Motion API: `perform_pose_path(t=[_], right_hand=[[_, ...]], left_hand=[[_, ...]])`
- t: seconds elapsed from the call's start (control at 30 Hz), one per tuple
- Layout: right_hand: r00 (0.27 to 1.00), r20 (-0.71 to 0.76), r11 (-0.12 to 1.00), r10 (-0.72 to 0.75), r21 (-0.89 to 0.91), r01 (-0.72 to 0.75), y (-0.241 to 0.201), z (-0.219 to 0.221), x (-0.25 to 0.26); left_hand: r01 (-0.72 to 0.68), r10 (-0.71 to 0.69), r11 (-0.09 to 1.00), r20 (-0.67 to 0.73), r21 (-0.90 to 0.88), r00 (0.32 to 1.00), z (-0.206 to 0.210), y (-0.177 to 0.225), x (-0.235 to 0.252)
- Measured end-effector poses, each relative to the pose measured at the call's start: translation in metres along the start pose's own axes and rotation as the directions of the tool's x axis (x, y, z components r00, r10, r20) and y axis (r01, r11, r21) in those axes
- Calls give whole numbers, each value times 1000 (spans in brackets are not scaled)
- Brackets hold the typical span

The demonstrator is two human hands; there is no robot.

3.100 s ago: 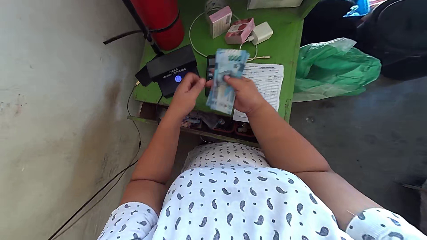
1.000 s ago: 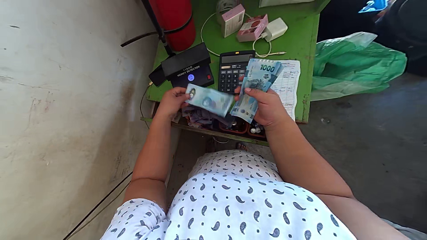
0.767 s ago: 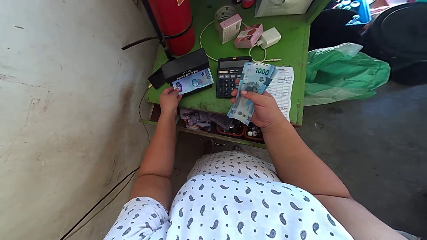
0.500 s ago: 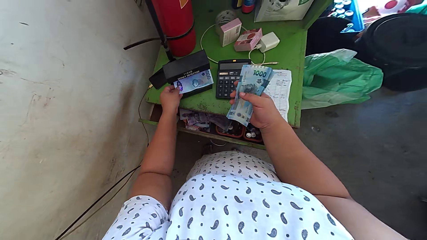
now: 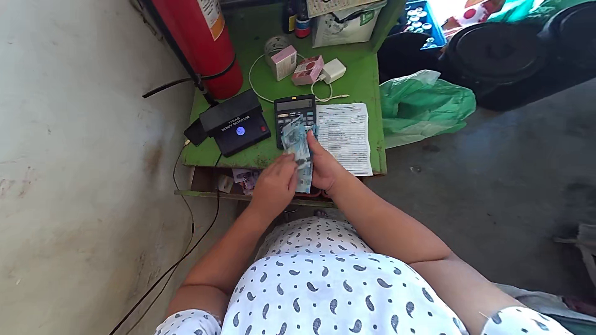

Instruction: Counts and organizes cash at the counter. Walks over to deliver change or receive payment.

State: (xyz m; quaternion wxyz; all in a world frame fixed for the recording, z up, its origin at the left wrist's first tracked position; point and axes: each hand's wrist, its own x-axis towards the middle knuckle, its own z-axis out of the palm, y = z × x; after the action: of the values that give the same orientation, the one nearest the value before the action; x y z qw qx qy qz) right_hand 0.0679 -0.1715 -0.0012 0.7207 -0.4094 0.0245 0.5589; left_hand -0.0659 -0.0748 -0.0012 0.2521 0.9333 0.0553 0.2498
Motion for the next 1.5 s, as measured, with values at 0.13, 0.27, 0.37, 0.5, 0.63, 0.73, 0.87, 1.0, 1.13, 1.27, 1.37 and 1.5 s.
perform_pose_path(t=[0.13, 0.27, 0.37, 0.5, 0.63, 0.73, 0.87, 1.0, 1.13, 1.27, 1.37, 1.5], right_hand=[[996, 69, 985, -54, 169, 41, -4, -8, -1], [1000, 9, 983, -19, 183, 17, -7, -7, -6], [998, -59, 979, 17, 203, -5, -2, -10, -1], [990, -136, 986, -32, 157, 53, -1, -16, 0], [941, -231, 965, -246, 36, 261, -34, -29, -14], [851, -267, 890, -453, -86, 447, -66, -53, -27], [764, -315, 826, -564, -222, 518, -82, -80, -49], [766, -356, 844, -535, -274, 462, -72, -103, -64], [744, -442, 865, -500, -223, 449, -57, -126, -77], [752, -452, 875, -481, -184, 449, -41, -135, -95], [803, -390, 892, -451, -221, 394, -24, -127, -107], [871, -254, 890, -420, -301, 342, -4, -119, -113]], left_hand=[[-81, 81, 997, 245, -10, 966, 1, -3, 5], [-120, 104, 993, 415, 14, 904, -3, -6, 12], [-186, 148, 982, 480, 31, 865, 0, -7, 12], [-185, 261, 954, 355, -235, 898, 4, -20, 6], [-77, 134, 948, 169, -308, 976, 19, -27, -21], [138, -119, 990, 634, 18, 764, 25, -17, -37], [115, -204, 979, 744, 170, 637, 32, -8, -50], [101, -209, 978, 797, 184, 567, 23, -2, -54], [159, -149, 982, 941, 105, 304, 17, -7, -32], [210, -222, 961, 952, 178, 210, 18, -41, -9], [215, -467, 882, 842, 420, 269, 2, -82, -10], [318, -700, 712, 663, 626, 265, -30, -124, -25]])
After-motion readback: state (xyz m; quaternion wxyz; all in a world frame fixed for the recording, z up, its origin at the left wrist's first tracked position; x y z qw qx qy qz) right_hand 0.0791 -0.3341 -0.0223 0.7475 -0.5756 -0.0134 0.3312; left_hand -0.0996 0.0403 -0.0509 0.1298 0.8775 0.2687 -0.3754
